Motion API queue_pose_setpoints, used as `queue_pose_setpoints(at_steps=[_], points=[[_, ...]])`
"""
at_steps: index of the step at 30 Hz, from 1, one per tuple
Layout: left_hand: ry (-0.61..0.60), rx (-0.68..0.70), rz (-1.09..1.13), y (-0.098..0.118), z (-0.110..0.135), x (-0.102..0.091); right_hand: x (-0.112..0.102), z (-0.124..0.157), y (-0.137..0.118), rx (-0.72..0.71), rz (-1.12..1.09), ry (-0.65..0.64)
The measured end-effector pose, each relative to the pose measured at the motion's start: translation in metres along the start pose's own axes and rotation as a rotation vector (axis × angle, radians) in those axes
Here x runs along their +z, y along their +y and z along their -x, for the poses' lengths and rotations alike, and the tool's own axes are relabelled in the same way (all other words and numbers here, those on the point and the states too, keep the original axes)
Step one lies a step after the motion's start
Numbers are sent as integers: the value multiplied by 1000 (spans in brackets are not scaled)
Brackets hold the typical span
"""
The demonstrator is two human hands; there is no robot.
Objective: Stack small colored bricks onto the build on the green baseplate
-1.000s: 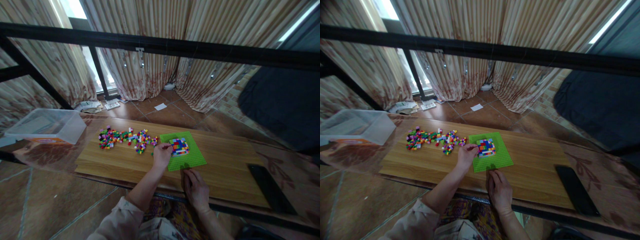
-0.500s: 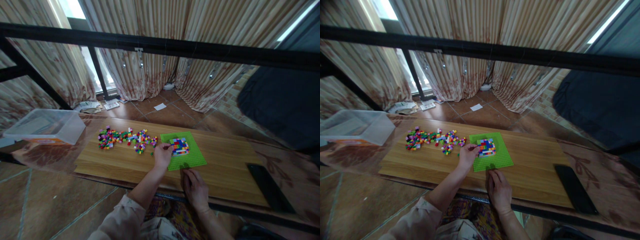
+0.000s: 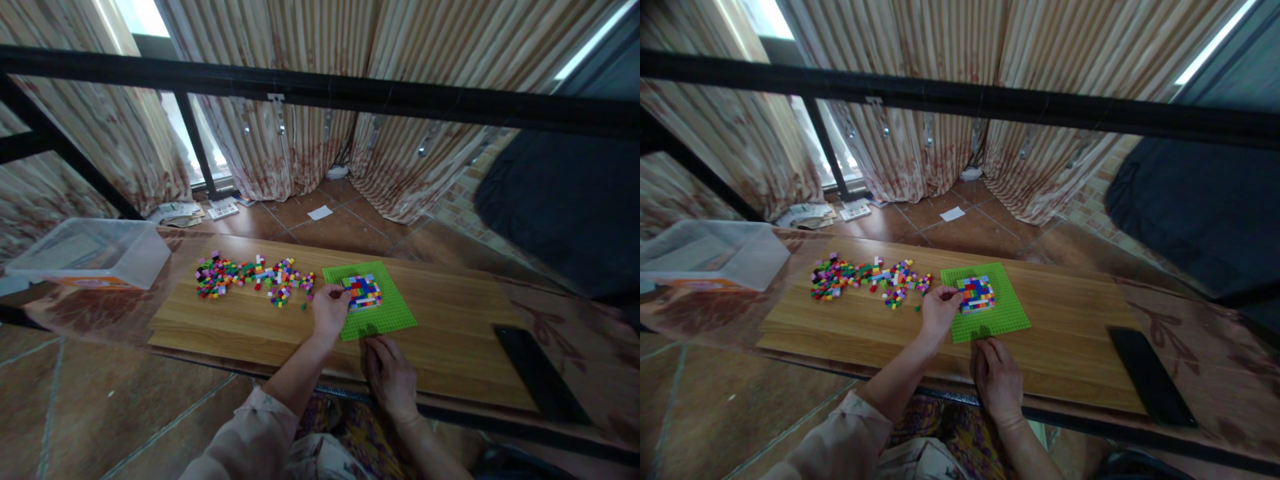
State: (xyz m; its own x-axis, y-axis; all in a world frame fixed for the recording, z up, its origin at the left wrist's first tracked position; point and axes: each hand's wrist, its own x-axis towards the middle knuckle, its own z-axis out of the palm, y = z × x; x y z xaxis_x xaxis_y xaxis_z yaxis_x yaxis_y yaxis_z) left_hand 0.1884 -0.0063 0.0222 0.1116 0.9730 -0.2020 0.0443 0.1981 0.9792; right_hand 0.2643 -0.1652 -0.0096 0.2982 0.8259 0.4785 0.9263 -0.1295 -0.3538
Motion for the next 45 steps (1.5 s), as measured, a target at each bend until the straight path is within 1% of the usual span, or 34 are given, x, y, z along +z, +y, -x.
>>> queue_pose_setpoints(at_steps=[4,6,7,9,10,11,13,15,16,18,20,25,27,31,35,37,40,42,45], points=[[-4,-8,14,0,0,2,-1,2,-2,45,-53,-25],[-7,-10,25,0,-1,3,-6,-3,-1,72,-133,-26],[-9,-10,30,0,-1,4,-8,-9,0,81,-177,-4],[-12,-11,40,0,-1,4,-13,-29,5,91,-234,71],[-13,-11,44,0,-1,5,-14,-42,9,94,-229,113],[-13,-10,48,0,-1,5,-13,-56,12,107,-208,126],[-11,-7,57,1,-1,5,-7,-82,19,157,-195,114],[-4,-1,67,2,0,6,6,-99,24,218,-266,22],[-1,3,73,2,1,6,12,-103,25,251,-294,-17],[5,8,83,2,1,6,23,-105,25,292,-307,-36],[7,9,90,1,0,6,28,-102,23,319,-288,-20],[-3,7,98,-2,-5,6,26,-94,13,398,-232,-36],[-10,8,104,-3,-7,6,26,-92,8,426,-212,-21],[-38,7,117,-1,-10,4,28,-85,4,400,-241,19],[-62,5,139,4,-8,-1,22,-85,12,386,-289,-41],[-69,3,154,8,-5,-6,17,-90,16,381,-292,-57],[-74,-2,187,13,-1,-17,13,-102,15,378,-270,-18],[-72,-3,208,16,2,-27,14,-111,11,374,-230,5],[-74,-10,231,20,5,-47,23,-123,2,381,-151,-5]])
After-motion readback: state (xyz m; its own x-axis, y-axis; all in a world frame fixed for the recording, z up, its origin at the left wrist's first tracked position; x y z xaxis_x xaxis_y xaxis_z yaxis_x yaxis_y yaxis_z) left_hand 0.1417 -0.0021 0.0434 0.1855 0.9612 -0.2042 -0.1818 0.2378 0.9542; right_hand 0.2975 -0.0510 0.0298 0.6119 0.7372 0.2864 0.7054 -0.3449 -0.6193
